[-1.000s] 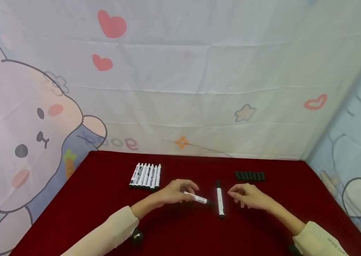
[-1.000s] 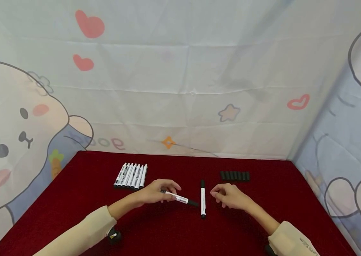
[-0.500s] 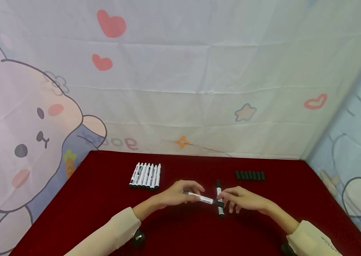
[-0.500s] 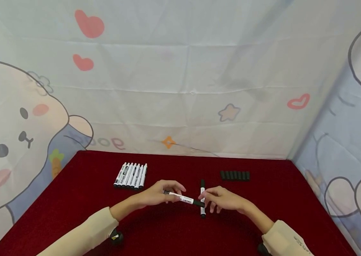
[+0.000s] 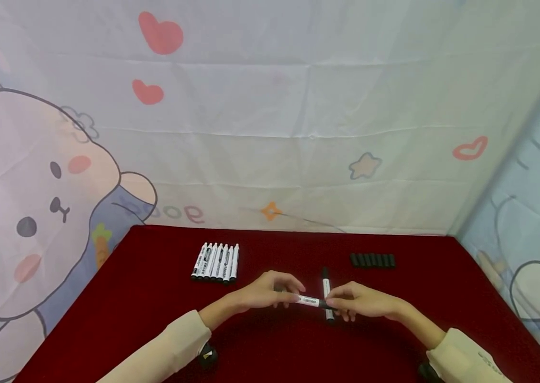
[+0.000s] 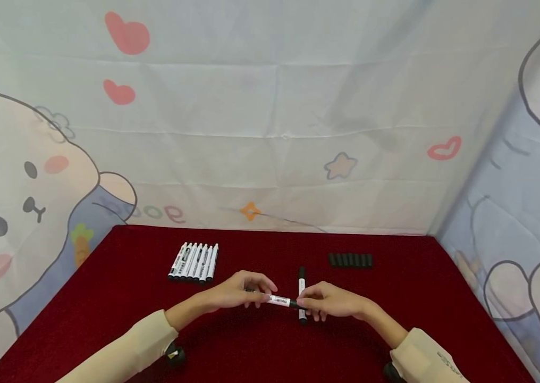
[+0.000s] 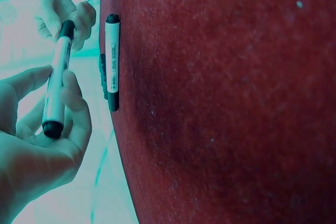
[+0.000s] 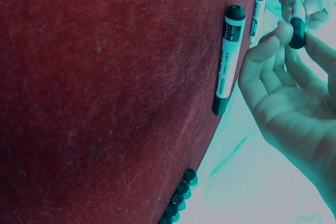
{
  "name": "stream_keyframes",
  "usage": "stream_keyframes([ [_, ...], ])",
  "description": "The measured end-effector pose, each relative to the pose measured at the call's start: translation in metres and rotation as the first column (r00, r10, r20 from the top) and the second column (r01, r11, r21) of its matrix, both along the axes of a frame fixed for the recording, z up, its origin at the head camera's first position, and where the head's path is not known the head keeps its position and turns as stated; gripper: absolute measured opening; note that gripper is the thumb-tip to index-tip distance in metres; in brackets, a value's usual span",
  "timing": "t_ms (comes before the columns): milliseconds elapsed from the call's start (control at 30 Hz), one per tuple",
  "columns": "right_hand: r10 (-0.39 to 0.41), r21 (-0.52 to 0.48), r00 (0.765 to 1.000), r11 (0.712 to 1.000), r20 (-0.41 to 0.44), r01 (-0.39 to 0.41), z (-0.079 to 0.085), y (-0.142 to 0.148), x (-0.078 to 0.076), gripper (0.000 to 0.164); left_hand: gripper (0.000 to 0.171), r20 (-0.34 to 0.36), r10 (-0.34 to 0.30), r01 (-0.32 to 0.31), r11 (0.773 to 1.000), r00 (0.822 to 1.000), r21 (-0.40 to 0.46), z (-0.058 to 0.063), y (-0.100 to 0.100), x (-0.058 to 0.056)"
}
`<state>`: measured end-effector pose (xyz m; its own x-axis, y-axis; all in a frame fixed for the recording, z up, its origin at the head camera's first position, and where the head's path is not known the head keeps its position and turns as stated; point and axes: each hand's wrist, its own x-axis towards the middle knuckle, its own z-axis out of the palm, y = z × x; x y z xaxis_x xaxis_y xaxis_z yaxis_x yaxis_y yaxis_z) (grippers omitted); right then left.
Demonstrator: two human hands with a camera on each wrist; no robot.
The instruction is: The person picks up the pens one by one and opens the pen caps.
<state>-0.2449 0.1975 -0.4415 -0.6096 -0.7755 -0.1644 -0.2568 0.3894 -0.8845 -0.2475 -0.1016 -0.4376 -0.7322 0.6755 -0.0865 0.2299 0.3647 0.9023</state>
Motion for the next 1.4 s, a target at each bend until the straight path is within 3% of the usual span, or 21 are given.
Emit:
stream_keyframes([
  [133, 0.031, -0.014, 1.0, 0.999, 0.004, -0.031, -0.001, -0.002, 0.0, 0.032, 0.02, 0.027, -0.013, 0.014, 1.0, 1.0, -0.027, 0.0, -0.001, 0.0],
  [300, 0.031, -0.007, 1.0, 0.999, -0.002, -0.031, -0.001, -0.001, 0.0, 0.033, 0.02, 0.009, -0.047, 0.048, 0.998, 0.999, -0.045, -0.001, 0.001, -0.001],
  [633, 0.058, 0.022, 0.998, 0.998, 0.035, -0.059, 0.0, -0.007, 0.003, 0.04, 0.018, -0.129, -0.098, 0.092, 0.995, 0.987, -0.05, -0.003, 0.013, 0.001],
  [733, 0.067, -0.006, 0.994, 0.998, 0.085, -0.066, 0.0, -0.01, 0.006, 0.043, 0.019, -0.185, -0.113, 0.105, 0.993, 0.976, -0.051, -0.002, 0.015, 0.001],
  [900, 0.059, -0.013, 0.985, 0.998, 0.163, -0.058, -0.001, -0.014, 0.011, 0.046, 0.017, -0.295, -0.152, 0.133, 0.988, 0.943, -0.083, -0.005, 0.018, 0.003],
  [1067, 0.061, 0.009, 0.986, 0.998, 0.156, -0.064, -0.003, -0.018, 0.015, 0.044, 0.016, -0.383, -0.171, 0.122, 0.981, 0.908, -0.148, -0.005, 0.018, 0.006],
  [1167, 0.066, 0.007, 0.988, 0.998, 0.137, -0.068, -0.004, -0.019, 0.016, 0.043, 0.018, -0.399, -0.169, 0.113, 0.981, 0.902, -0.158, -0.004, 0.017, 0.007],
  [1300, 0.059, -0.004, 0.991, 0.998, 0.122, -0.059, -0.007, -0.021, 0.016, 0.042, 0.021, -0.35, -0.158, 0.125, 0.985, 0.923, -0.115, -0.005, 0.016, 0.006],
  [1400, 0.057, -0.022, 0.997, 0.998, 0.05, -0.056, -0.01, -0.023, 0.016, 0.04, 0.023, -0.283, -0.142, 0.122, 0.989, 0.949, -0.086, -0.006, 0.015, 0.006],
])
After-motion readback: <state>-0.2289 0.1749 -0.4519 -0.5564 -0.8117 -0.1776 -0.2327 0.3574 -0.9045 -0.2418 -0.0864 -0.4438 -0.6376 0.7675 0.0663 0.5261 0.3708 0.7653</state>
